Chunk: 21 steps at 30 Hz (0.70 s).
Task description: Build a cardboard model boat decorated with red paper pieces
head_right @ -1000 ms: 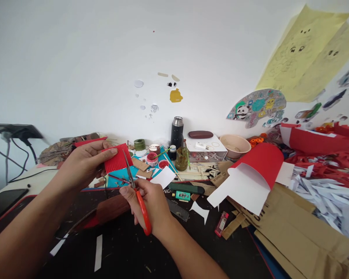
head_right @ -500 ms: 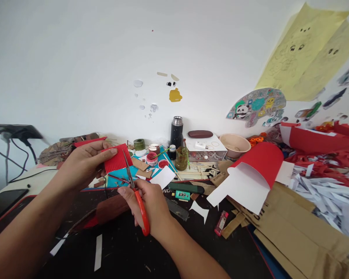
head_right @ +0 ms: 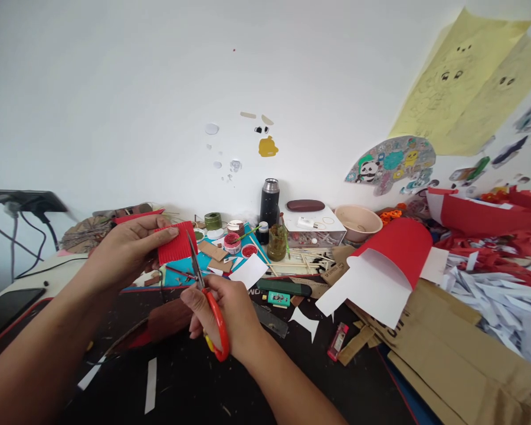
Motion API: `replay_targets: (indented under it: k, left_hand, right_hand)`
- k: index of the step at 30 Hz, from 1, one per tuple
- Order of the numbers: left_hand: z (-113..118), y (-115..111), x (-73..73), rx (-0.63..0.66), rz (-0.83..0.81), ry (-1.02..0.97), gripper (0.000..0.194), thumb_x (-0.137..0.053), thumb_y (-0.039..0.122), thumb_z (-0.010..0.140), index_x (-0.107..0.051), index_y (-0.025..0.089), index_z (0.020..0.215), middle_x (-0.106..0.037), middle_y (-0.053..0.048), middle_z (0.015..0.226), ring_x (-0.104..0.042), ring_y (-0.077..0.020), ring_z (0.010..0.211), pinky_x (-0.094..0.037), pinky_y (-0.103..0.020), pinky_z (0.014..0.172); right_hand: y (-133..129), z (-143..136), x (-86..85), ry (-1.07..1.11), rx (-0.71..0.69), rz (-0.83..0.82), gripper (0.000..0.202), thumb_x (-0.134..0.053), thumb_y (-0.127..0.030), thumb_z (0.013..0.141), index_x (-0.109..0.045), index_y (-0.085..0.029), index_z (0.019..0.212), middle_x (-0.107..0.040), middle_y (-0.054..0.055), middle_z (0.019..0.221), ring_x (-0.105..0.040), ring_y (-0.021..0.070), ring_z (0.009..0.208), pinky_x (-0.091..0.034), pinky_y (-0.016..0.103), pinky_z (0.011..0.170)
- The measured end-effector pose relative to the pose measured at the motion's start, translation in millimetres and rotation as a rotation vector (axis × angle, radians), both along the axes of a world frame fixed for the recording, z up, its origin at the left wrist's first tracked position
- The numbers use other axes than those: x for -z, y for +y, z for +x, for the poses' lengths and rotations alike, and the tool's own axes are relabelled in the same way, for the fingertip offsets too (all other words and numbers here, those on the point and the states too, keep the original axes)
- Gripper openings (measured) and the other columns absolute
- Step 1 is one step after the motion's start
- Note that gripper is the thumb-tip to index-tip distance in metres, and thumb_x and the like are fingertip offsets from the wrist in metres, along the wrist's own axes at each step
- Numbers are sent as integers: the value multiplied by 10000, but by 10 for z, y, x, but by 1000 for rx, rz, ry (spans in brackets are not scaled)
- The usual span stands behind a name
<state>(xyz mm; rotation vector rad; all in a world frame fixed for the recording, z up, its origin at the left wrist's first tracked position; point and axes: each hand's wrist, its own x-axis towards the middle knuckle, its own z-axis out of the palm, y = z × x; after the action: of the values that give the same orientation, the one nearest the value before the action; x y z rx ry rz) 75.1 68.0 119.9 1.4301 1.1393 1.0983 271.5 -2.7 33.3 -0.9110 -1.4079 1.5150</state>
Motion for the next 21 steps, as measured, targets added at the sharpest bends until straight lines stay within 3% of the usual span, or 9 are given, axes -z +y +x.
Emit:
replay_targets:
  k: [11,16,21]
  left_hand:
    - [6,3,-22,-29,-11,34,375,-822,463,813,-557,214,718,-540,64,495,-460,-87,383,-312,-183,364]
    - [69,-47,-55,11,-8,64,363,-827,465,798,-583,211,709,-545,62,491,-438,-82,374,-326,-191,361]
    - [125,-87,-59,76,-15,133,359,-812,499,802,-601,218,726,-558,58,481,-423,-88,356,-310,-199,344]
  right_hand:
    - [14,28,10,49,-73,76,733,-674,-856,836,-680,-189,1140,-736,40,766,-783,218,728,-603,308,731]
    - [14,20,-3,33,-58,5,687,-639,-829,891,-655,-186,1133,-713,17,746,-677,150,493,-494,224,481]
    - [13,17,35,41,8,-11,600,-581,-767,973,-646,-181,1088,-687,-8,708,-637,125,451,-435,194,419]
